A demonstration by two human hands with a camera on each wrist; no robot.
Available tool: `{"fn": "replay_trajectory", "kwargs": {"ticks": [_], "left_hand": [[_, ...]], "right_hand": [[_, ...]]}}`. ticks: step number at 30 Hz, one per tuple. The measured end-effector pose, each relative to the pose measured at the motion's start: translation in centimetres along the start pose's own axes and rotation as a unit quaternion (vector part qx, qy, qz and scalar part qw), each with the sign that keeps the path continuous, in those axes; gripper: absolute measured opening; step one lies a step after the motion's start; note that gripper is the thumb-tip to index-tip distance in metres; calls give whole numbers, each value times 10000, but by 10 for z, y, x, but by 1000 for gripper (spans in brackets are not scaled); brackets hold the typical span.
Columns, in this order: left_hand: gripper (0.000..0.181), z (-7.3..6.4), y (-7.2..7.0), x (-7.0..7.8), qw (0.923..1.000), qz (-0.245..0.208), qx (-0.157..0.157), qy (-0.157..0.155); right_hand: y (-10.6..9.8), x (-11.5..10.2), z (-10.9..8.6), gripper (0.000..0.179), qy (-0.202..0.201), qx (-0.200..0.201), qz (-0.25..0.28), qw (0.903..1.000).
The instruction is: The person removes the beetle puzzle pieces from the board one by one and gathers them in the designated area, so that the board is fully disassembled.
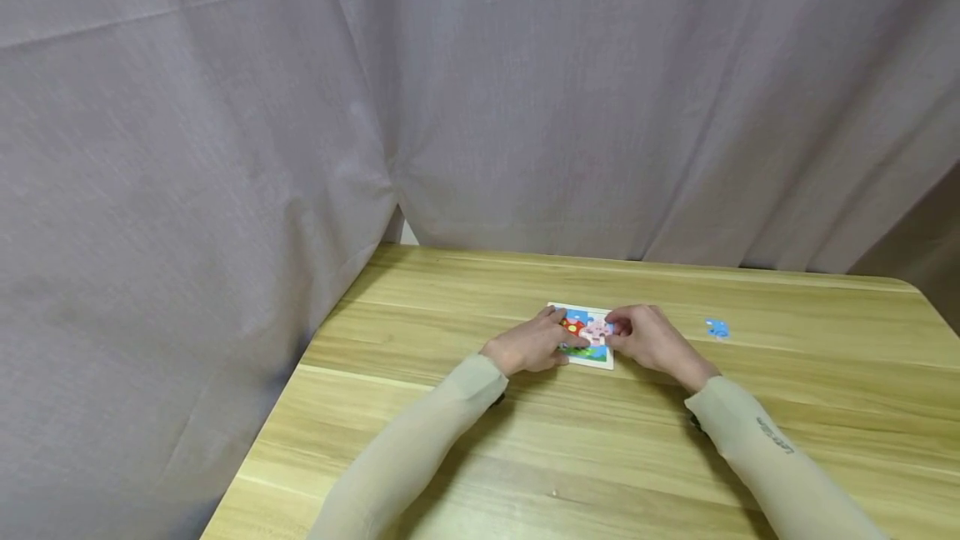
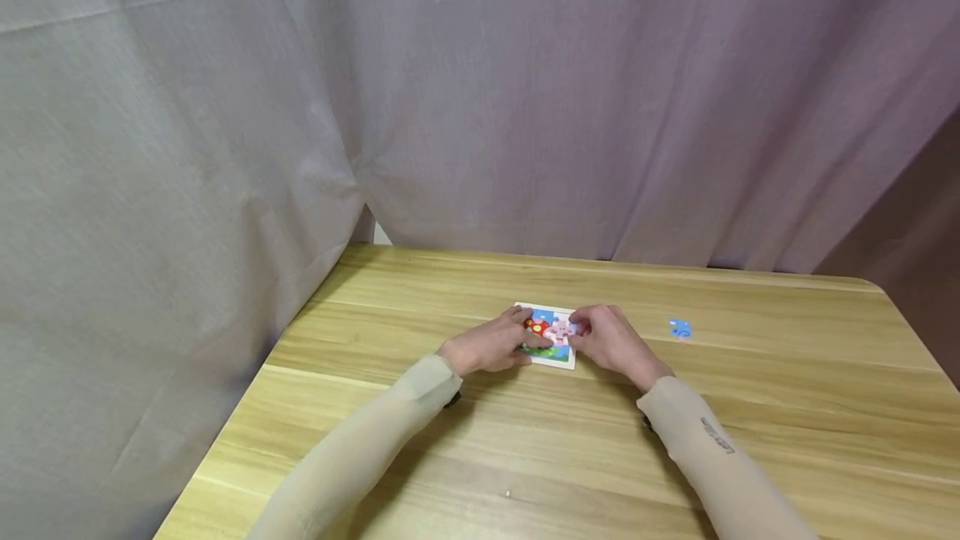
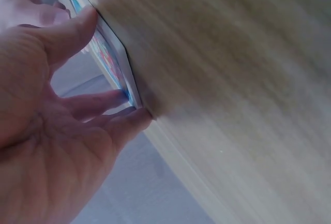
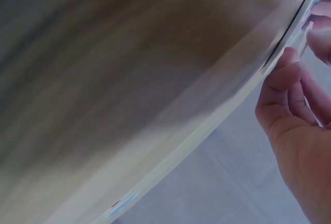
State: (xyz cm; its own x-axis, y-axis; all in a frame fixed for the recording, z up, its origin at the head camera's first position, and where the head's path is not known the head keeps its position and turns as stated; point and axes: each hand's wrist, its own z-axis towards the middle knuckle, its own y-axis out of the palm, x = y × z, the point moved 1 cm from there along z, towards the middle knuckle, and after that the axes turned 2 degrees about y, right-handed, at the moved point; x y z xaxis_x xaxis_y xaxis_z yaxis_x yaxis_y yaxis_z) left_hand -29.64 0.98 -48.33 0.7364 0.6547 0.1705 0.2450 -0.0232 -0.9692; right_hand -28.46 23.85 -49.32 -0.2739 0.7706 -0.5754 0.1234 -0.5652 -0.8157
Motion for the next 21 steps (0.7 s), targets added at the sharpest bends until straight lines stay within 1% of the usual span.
{"fn": "replay_trajectory", "kwargs": {"ticks": [3,9,11,16,21], "left_hand": [[51,1,0,-1,10000,3,30,-4],[61,1,0,0,9992,-190,-16,-361],[64,2,0,1,9988,-175,-12,-453],[63,2,0,1,9986,8,39,-520],[63,1,0,-1,9982,-80,28,-598]], "right_hand": [[-4,4,-4,27,-29,57,45,10000],[-16,10,-16,28,-49,178,85,9998],[-20,12,-20,28,-23,215,71,9997],[-27,19,-32,29,24,224,82,9997],[-35,28,-46,30,70,274,71,9996]]}}
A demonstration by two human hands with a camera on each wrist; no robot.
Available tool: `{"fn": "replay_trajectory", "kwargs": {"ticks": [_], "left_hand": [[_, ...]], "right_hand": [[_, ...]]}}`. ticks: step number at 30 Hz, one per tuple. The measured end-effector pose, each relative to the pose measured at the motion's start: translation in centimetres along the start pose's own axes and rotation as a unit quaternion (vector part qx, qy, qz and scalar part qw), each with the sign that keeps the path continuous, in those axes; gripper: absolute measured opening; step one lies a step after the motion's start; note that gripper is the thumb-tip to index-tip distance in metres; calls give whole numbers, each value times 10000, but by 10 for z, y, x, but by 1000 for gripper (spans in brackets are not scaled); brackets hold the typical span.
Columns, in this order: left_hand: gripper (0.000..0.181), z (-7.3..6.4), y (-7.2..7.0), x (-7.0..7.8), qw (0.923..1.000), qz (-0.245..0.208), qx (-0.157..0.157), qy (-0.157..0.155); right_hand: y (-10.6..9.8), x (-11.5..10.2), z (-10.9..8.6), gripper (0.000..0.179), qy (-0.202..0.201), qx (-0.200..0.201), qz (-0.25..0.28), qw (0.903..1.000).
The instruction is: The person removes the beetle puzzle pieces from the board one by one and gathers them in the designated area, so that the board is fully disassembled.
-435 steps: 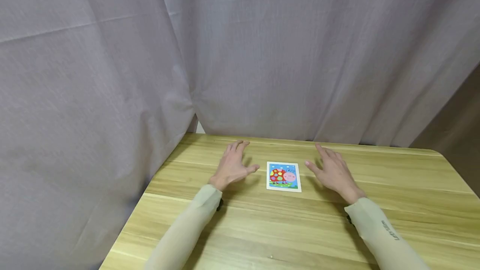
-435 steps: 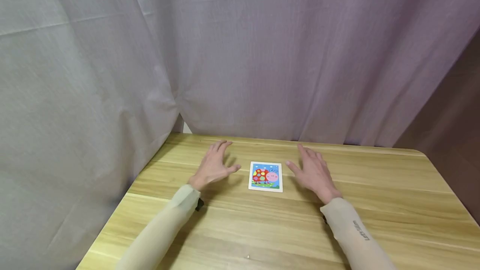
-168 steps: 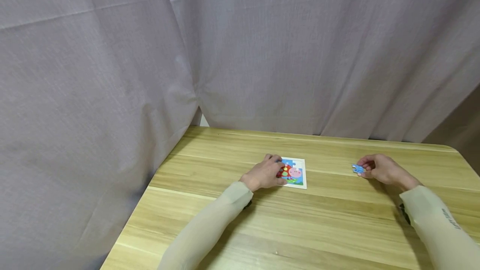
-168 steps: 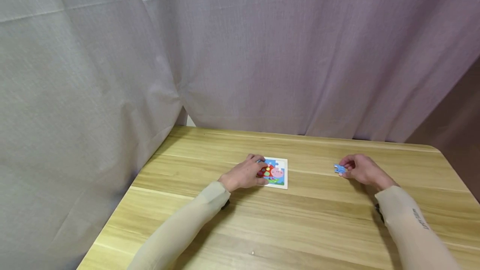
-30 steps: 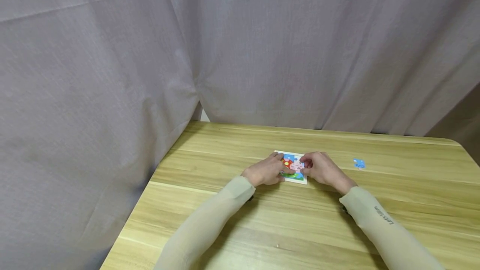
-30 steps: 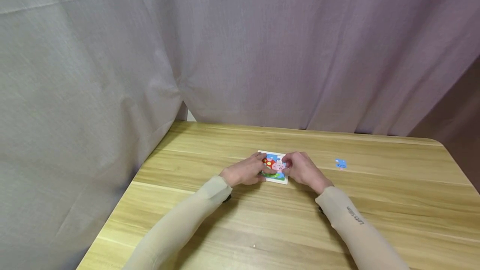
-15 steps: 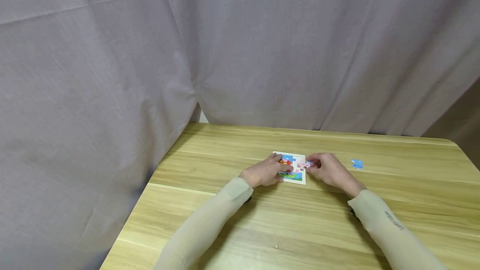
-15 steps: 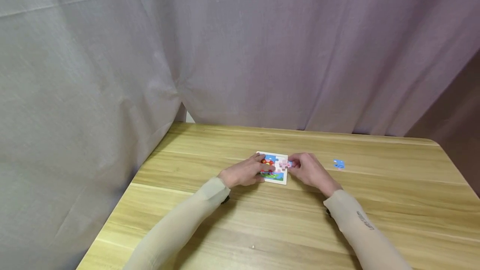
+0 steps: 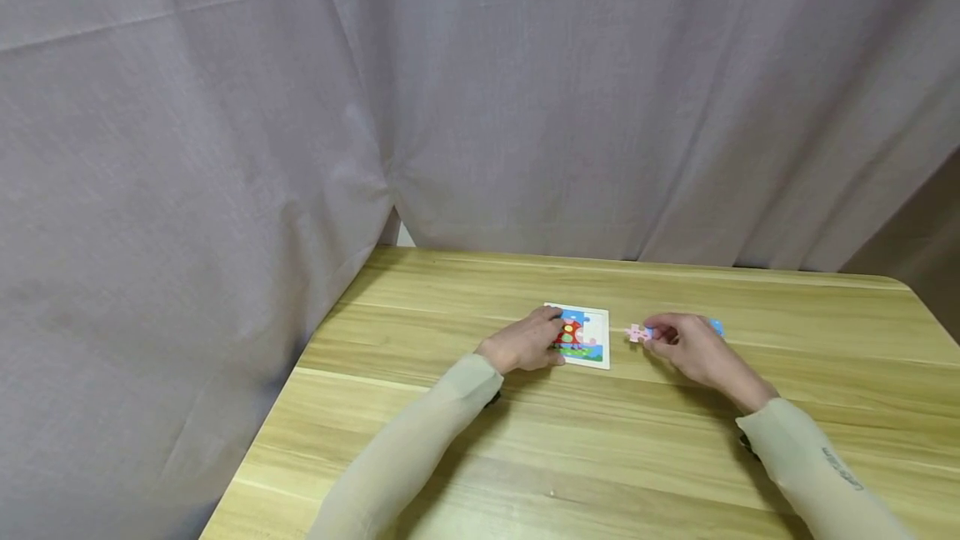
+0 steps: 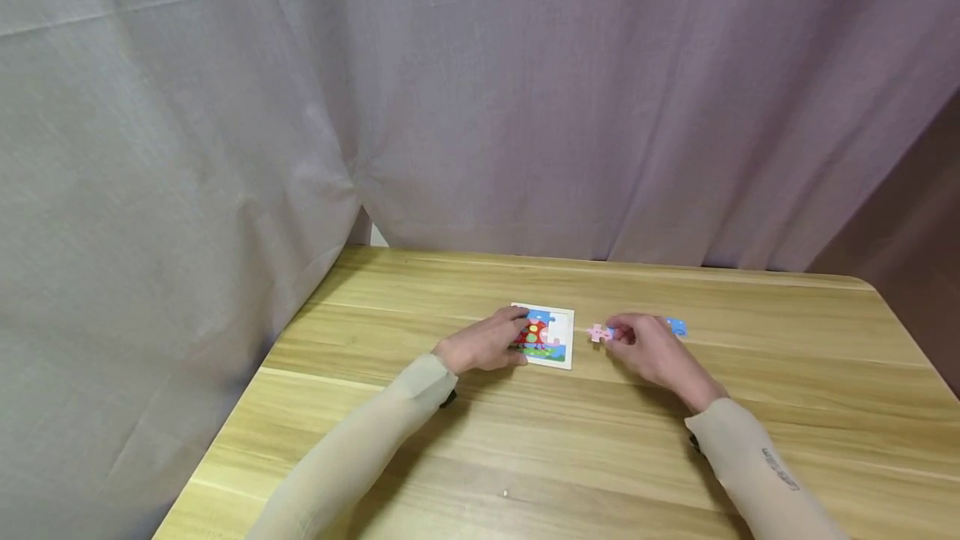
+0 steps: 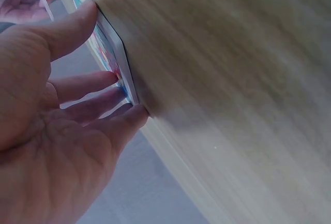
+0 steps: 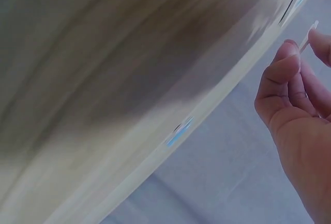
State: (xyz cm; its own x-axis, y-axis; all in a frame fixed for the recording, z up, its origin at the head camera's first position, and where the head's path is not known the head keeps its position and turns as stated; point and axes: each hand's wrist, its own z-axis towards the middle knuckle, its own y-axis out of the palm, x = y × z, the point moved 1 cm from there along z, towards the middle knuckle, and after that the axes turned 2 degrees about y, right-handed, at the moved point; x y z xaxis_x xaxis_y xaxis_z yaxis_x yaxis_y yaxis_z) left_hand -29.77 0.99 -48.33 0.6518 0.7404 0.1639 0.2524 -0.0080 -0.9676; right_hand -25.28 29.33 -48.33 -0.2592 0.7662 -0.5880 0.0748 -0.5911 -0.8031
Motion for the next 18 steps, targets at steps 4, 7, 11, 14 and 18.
{"fn": "replay_trajectory", "kwargs": {"ticks": [4,7,11,14,18], "left_hand": [[67,0,0,-2,9998,-131,-49,-111],[71,0,0,-3,9996,-238,-34,-159],[73,1,0,-5,9993,-349,58,-144],[72,0,1,-7,9990,-415,105,-147],[72,0,0,-8,9986,-490,127,-162]], "right_hand": [[-7,8,-10,30,74,49,-110,9999],[-13,14,-17,28,112,78,-173,9998],[-20,22,-27,28,206,65,-227,9995],[-25,28,-34,29,298,39,-249,9992],[-31,38,-43,28,348,73,-238,9991]]}}
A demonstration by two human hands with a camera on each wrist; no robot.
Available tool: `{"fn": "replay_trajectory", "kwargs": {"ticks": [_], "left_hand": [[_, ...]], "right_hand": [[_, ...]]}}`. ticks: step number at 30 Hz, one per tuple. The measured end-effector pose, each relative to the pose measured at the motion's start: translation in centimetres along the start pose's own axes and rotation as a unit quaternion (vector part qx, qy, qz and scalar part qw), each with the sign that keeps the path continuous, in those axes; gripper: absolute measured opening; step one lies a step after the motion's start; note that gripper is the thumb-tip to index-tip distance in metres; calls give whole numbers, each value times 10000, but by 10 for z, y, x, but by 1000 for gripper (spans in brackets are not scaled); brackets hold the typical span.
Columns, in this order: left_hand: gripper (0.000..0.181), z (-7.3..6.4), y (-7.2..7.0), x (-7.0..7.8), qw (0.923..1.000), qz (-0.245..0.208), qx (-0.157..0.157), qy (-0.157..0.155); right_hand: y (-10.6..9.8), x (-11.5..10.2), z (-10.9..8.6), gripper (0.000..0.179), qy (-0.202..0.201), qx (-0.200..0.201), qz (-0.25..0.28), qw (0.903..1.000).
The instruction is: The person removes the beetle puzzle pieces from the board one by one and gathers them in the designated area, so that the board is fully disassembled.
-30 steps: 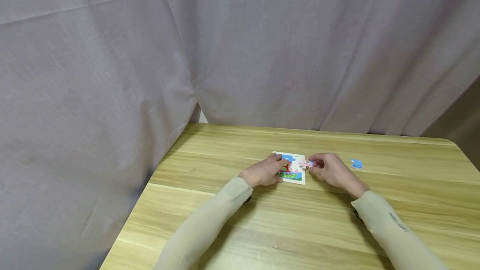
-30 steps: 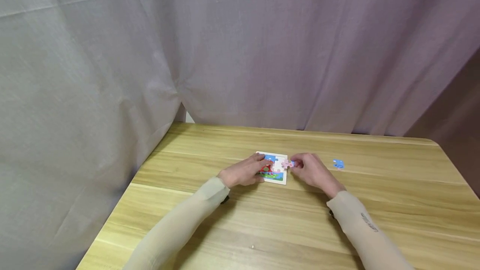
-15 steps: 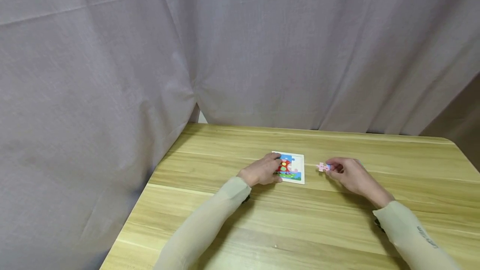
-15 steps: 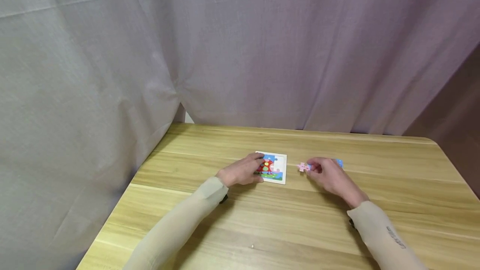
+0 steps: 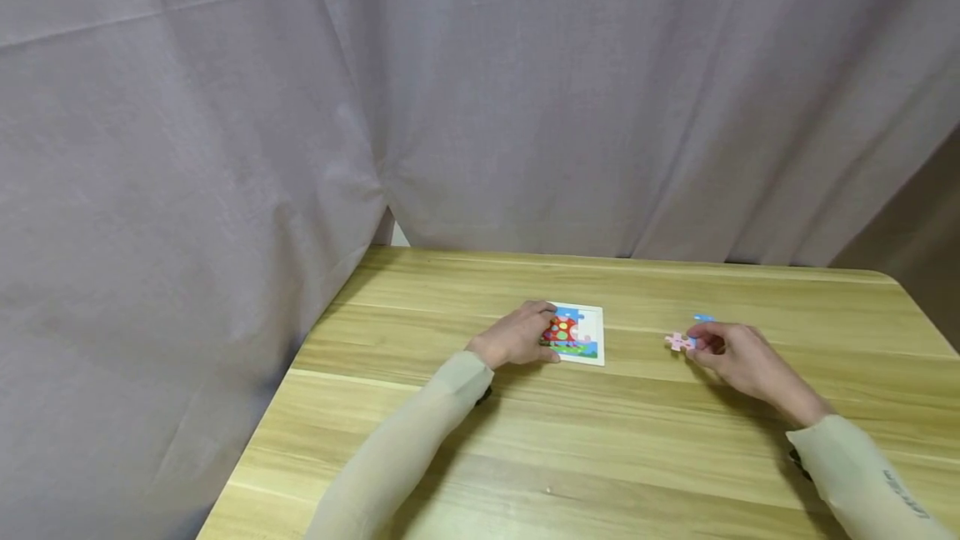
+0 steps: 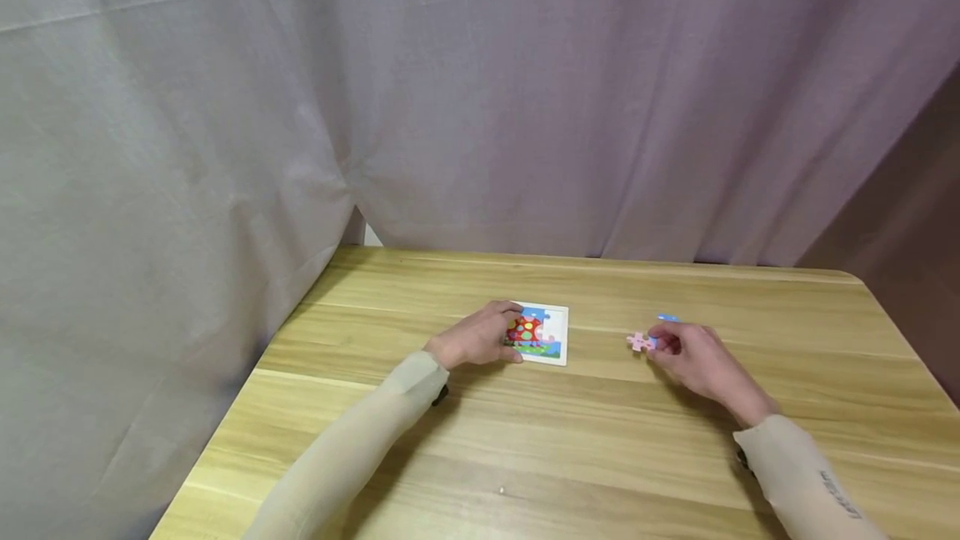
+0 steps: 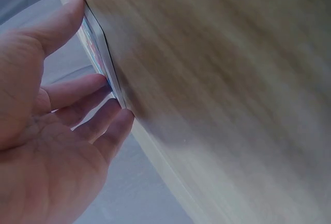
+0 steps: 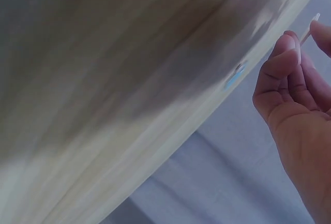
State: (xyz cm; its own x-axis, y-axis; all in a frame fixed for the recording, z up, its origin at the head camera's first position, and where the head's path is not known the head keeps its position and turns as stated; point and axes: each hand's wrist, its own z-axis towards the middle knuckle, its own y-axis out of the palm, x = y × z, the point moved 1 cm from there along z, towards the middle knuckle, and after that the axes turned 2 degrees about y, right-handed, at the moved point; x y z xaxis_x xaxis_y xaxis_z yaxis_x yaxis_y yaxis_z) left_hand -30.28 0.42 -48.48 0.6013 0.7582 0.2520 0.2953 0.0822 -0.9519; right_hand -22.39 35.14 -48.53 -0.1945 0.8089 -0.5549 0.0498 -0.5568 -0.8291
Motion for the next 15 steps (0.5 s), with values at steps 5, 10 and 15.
{"fn": "replay_trajectory", "kwargs": {"ticks": [5,10,15], "left_hand": [[74,1,0,-3,10000,-4,32,14],[75,2,0,-4,10000,-35,56,8],[75,1,0,-2,10000,-77,55,28]], "right_hand": [[-5,12,-6,23,-88,151,-82,9998],[-9,22,-9,23,-153,221,-136,9995],[-10,31,-10,20,-237,274,-273,9990]]}}
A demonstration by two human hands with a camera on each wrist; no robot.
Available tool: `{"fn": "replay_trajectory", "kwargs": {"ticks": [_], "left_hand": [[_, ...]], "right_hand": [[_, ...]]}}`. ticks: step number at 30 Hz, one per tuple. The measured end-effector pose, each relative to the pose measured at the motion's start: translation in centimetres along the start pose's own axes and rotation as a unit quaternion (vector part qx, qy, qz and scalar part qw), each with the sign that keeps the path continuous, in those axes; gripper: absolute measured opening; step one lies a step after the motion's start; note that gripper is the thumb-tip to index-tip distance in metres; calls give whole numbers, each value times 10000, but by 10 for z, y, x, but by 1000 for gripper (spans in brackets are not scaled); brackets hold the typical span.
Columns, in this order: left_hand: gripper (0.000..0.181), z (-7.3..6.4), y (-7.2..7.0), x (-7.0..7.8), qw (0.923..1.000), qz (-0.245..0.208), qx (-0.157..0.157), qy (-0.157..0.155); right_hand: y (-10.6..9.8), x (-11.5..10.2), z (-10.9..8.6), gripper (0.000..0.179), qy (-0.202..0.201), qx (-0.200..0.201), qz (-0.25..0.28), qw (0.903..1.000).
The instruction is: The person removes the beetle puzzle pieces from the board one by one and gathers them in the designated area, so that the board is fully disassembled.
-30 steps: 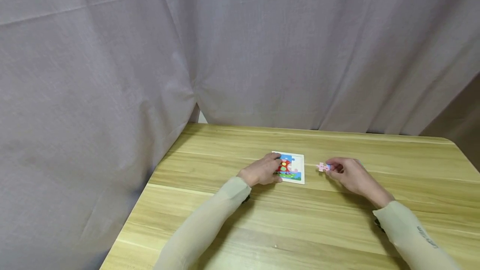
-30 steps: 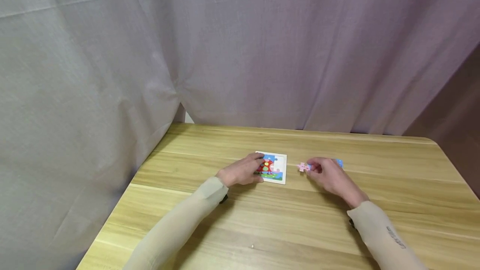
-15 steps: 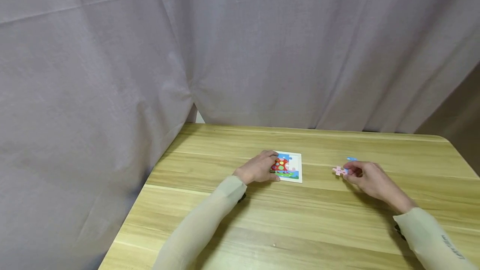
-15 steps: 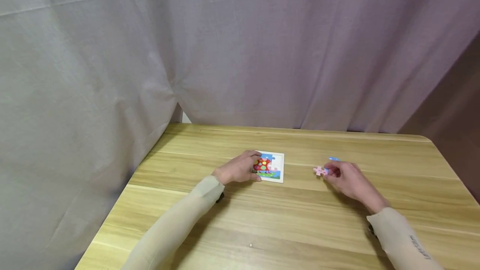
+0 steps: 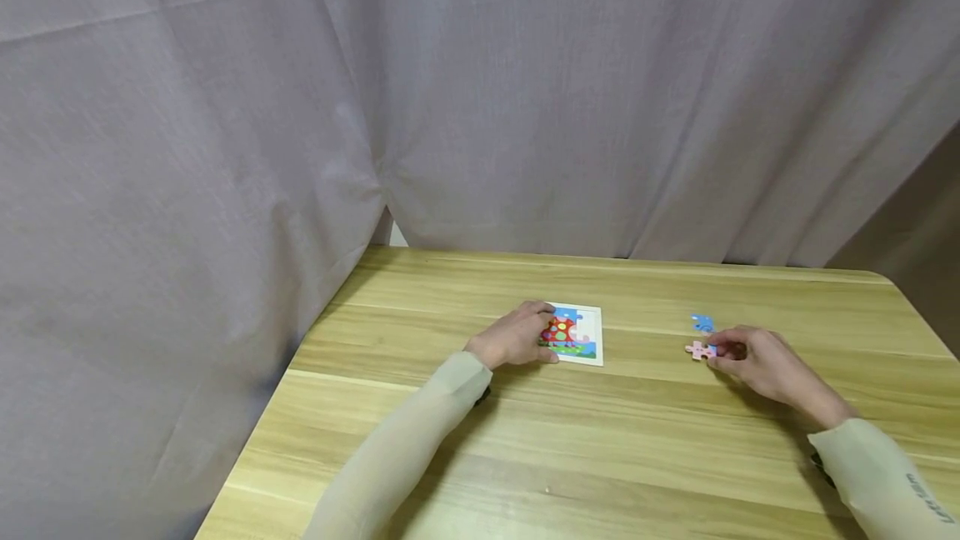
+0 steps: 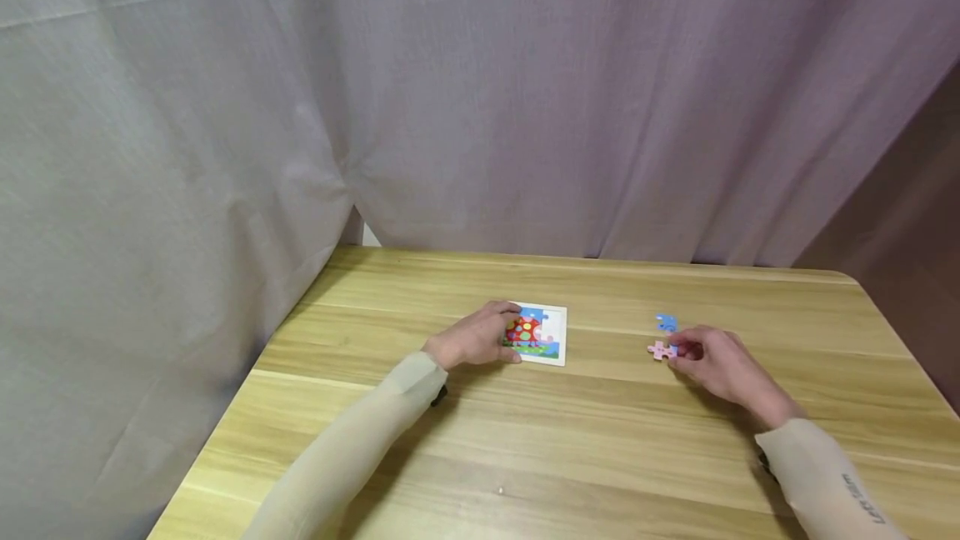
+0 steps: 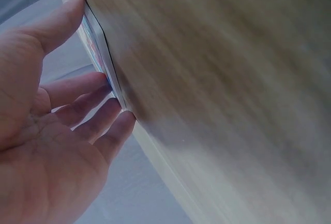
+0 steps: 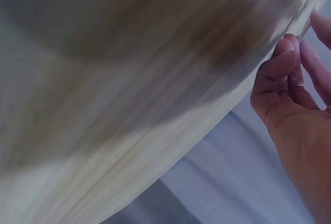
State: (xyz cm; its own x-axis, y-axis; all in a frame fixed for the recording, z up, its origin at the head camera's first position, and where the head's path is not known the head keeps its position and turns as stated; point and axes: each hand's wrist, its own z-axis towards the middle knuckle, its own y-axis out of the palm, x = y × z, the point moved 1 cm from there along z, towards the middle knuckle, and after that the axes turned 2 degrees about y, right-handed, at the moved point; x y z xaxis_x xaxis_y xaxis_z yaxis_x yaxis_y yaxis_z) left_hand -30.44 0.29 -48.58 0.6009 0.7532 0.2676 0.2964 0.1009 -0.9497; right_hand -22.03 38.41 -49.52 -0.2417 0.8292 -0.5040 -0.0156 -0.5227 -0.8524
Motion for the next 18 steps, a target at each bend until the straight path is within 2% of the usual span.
{"fn": "replay_trajectory", "kwargs": {"ticks": [6,18], "left_hand": [[75,-3,1,1,9999,-103,-14,-58],[75,-3,1,1,9999,-102,-5,-35]], "right_hand": [[2,8,-3,19,-234,178,-104,9995],[2,15,-4,22,-296,264,-175,9991]]}}
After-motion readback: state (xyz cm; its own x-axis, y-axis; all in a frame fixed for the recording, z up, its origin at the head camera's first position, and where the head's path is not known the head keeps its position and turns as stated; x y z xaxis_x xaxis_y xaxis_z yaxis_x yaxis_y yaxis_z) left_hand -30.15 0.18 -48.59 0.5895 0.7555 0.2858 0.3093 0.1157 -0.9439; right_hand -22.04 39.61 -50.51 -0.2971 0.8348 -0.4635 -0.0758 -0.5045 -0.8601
